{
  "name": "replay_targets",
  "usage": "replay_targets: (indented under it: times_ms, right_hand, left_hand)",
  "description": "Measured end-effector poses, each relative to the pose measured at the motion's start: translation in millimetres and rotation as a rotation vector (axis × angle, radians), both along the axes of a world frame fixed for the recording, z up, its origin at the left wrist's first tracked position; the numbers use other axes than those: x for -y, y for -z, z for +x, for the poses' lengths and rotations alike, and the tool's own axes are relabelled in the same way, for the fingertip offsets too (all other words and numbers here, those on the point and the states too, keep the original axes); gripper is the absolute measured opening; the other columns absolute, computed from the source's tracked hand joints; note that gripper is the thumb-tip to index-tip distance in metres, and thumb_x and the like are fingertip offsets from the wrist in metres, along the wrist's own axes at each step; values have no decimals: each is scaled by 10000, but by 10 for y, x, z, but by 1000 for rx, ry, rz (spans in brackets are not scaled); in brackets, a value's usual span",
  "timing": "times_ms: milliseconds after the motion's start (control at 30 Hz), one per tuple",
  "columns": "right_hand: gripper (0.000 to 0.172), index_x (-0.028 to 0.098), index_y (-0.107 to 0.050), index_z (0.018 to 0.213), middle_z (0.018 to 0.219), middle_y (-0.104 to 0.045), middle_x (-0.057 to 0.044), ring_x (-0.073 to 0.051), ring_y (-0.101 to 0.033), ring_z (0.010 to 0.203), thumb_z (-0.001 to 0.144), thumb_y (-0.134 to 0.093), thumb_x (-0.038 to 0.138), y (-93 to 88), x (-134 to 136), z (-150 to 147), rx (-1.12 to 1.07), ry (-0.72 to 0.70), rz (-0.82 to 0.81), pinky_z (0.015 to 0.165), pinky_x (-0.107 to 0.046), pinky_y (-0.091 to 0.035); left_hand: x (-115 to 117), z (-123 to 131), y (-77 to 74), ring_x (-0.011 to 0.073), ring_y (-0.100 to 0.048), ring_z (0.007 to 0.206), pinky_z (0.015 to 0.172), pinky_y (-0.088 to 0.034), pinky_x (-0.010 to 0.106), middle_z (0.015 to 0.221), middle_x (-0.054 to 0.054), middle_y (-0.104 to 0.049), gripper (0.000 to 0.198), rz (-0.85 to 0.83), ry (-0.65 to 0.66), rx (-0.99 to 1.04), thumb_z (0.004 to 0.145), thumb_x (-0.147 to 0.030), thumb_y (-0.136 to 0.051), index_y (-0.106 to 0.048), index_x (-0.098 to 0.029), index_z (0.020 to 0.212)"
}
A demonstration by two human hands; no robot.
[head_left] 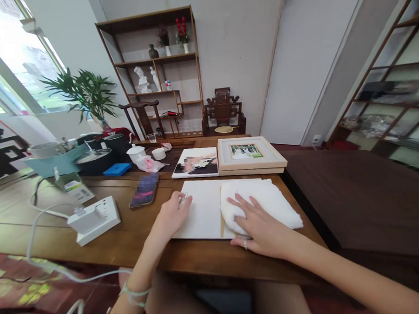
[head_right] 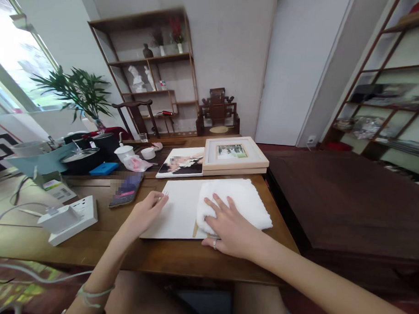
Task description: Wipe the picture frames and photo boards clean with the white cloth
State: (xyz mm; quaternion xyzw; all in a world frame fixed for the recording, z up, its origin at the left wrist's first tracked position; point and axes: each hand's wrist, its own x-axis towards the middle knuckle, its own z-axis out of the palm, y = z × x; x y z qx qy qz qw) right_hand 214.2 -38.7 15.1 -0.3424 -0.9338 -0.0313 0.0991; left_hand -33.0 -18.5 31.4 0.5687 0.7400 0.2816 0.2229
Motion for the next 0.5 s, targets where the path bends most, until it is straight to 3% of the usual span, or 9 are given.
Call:
replay_targets:
  times_ms: [67, 167, 333, 500]
  right_hand:
    - [389, 103, -619, 946, 1349, -372, -270, -426, -267, 1267, 854, -472, 451, -8, -7, -11, 71, -37, 73, 923, -597, -325]
    - [376, 103, -627, 920, 1317, -401, -288, -443, -326, 1229, 868, -451, 431, 14, -13, -36, 138, -68, 176, 877, -593, -367]
    - [328, 121, -624, 938, 1292, -438, -279, -432, -397, 1185, 861, -474, 403, 79, -22, -56, 150, -87, 246, 834, -594, -396]
    - [312, 99, -629, 869, 1292, -428, -294, -452, -373, 1194, 868, -466, 366, 101, -30, -37, 109, -116, 248, 838, -602, -385]
  left_hand:
    - [-25, 61, -19, 299, -599, 931, 807, -405, 397, 939, 114, -659, 369, -36, -12, -125, 790, -486, -415, -537, -202, 991]
    - [-66, 122, -27, 282, -607, 943, 804, -412, 370, 981, 134, -655, 334, -26, -53, -138, 822, -447, -374, -522, -192, 980]
    - [-87, 99, 27, 266, -591, 956, 812, -401, 337, 966, 111, -659, 264, 51, -128, 16, 806, -406, -403, -532, -189, 883]
    - [-141, -38, 135, 266, -584, 912, 798, -399, 342, 891, 81, -655, 300, 168, -162, 269, 717, -469, -515, -578, -187, 795]
